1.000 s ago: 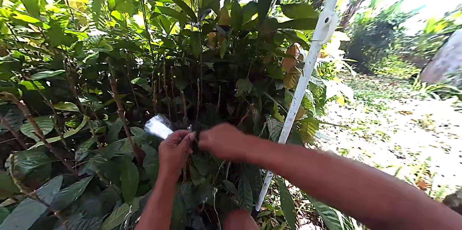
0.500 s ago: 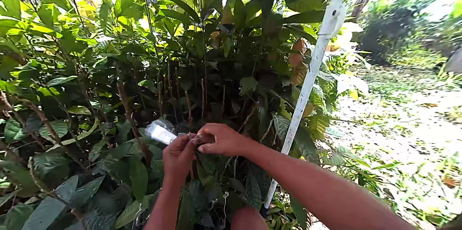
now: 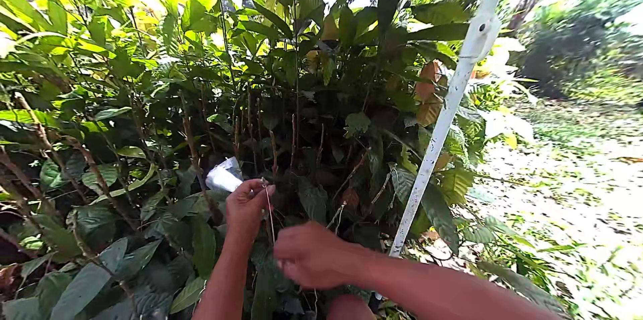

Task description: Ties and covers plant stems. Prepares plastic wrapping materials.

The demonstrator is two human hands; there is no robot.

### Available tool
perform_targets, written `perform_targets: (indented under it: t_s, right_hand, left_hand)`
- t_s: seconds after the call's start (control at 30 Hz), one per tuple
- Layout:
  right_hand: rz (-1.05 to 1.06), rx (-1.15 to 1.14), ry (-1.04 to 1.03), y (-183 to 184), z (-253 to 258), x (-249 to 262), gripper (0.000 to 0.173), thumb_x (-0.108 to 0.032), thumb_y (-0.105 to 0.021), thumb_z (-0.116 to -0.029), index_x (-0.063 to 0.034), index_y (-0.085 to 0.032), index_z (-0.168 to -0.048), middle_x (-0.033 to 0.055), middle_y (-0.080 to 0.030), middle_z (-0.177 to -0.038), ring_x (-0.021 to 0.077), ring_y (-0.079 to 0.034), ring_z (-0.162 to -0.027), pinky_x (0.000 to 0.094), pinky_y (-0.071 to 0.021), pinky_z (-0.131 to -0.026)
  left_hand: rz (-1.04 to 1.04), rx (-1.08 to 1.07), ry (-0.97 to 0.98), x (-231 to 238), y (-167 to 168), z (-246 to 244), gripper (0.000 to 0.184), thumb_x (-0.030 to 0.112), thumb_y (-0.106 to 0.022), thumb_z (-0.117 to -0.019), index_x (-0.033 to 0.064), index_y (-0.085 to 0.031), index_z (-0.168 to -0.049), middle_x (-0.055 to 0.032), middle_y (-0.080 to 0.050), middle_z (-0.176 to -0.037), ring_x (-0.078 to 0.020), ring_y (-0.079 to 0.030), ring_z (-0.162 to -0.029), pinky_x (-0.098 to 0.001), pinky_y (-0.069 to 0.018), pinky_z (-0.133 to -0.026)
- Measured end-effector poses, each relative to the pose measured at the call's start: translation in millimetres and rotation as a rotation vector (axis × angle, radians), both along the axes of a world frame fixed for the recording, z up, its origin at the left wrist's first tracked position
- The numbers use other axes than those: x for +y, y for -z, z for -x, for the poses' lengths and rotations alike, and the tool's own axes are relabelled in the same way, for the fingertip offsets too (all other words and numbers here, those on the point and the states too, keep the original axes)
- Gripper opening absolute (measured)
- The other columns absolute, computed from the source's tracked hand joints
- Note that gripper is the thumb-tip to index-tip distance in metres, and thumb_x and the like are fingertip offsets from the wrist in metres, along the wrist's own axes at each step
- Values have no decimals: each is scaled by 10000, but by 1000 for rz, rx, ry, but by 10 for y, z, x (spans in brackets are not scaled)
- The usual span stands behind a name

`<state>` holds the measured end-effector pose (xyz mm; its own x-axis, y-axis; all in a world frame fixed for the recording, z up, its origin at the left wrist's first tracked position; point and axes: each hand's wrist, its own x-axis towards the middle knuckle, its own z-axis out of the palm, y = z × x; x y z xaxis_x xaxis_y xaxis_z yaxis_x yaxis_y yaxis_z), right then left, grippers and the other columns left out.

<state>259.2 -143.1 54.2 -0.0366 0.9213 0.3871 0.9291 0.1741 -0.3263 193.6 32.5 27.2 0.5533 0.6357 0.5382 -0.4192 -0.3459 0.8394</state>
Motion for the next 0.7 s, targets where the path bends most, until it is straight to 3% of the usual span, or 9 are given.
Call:
perform_targets:
  t_s: [0.03, 0.07, 0.13, 0.17, 0.27, 0.33, 0.47, 0.57, 0.7]
  right_hand:
    - [0, 35, -113, -1, 110, 6, 149, -46, -590, -962, 29, -710, -915, 165, -680, -900, 301, -686, -843, 487, -562, -736]
    - [11, 58, -134, -100, 115, -12, 168, -67, -592, -995, 28, -731, -995, 166, -704, -971, 289, -699, -913, 476, -573, -816]
    - [-35, 93, 17, -306, -27, -130, 234, -158, -590, -1031, -12, -728, -1150, 152, -713, -1123, 244, -694, -1033, 423, -566, -938]
    - [-83, 145, 122, -383, -104, -203, 273, -210, -598, -1029, -31, -714, -1199, 141, -693, -1149, 216, -677, -1011, 392, -562, -914]
    - [-200, 578, 233, -448, -122, -361, 238, -272, -590, -1025, -92, -711, -1122, -15, -670, -1004, 35, -615, -801, 210, -529, -716]
    - [-123, 887, 160, -399, 22, -413, 258, -280, -533, -1059, -82, -694, -1092, -52, -666, -903, 9, -588, -703, 178, -501, -626]
    - [-215, 1180, 126, -157, 233, -331, 156, -181, -657, -993, -42, -716, -1032, -40, -635, -794, -1, -528, -605, 158, -459, -562]
    - [-355, 1297, 167, 8, 227, -332, 90, -99, -651, -986, -34, -711, -1004, -24, -613, -765, 11, -501, -574, 157, -434, -528]
    - [-435, 1400, 115, 193, 192, -408, 72, -80, -619, -1002, -53, -686, -1000, -16, -633, -780, 29, -563, -610, 173, -498, -573]
  left_hand:
    - [-44, 61, -16, -38, -17, -24, 150, 38, -713, -920, -28, -677, -1050, -40, -710, -868, -88, -667, -598, -246, -597, -550]
    - [-128, 146, -54, -78, -48, -10, 200, 82, -716, -939, -16, -688, -1110, -52, -728, -940, -86, -692, -644, -246, -611, -596]
    - [-360, 295, -163, -138, -73, 165, 382, 172, -689, -976, 16, -651, -1323, -111, -727, -1193, -154, -738, -843, -347, -618, -779]
    - [-435, 297, -181, -174, -77, 280, 444, 184, -688, -974, 23, -614, -1382, -132, -704, -1263, -189, -749, -910, -398, -621, -828]
    - [-446, 71, -31, -416, 22, 551, 335, 207, -708, -953, 19, -692, -1230, -50, -756, -984, -109, -733, -798, -304, -633, -718]
    - [-397, -46, 190, -606, 115, 602, 248, 233, -713, -959, 26, -721, -1096, 2, -742, -860, -51, -712, -724, -241, -627, -663]
    - [-403, -38, 433, -768, 313, 518, 229, 291, -734, -952, 63, -739, -977, 19, -732, -821, -25, -683, -694, -215, -604, -656]
    - [-328, -57, 557, -802, 452, 463, 232, 323, -740, -943, 91, -752, -951, 34, -711, -791, -17, -669, -692, -200, -590, -659]
    - [-31, -236, 774, -885, 624, 372, 223, 354, -692, -970, 174, -772, -1073, 29, -750, -890, -45, -708, -754, -220, -606, -705]
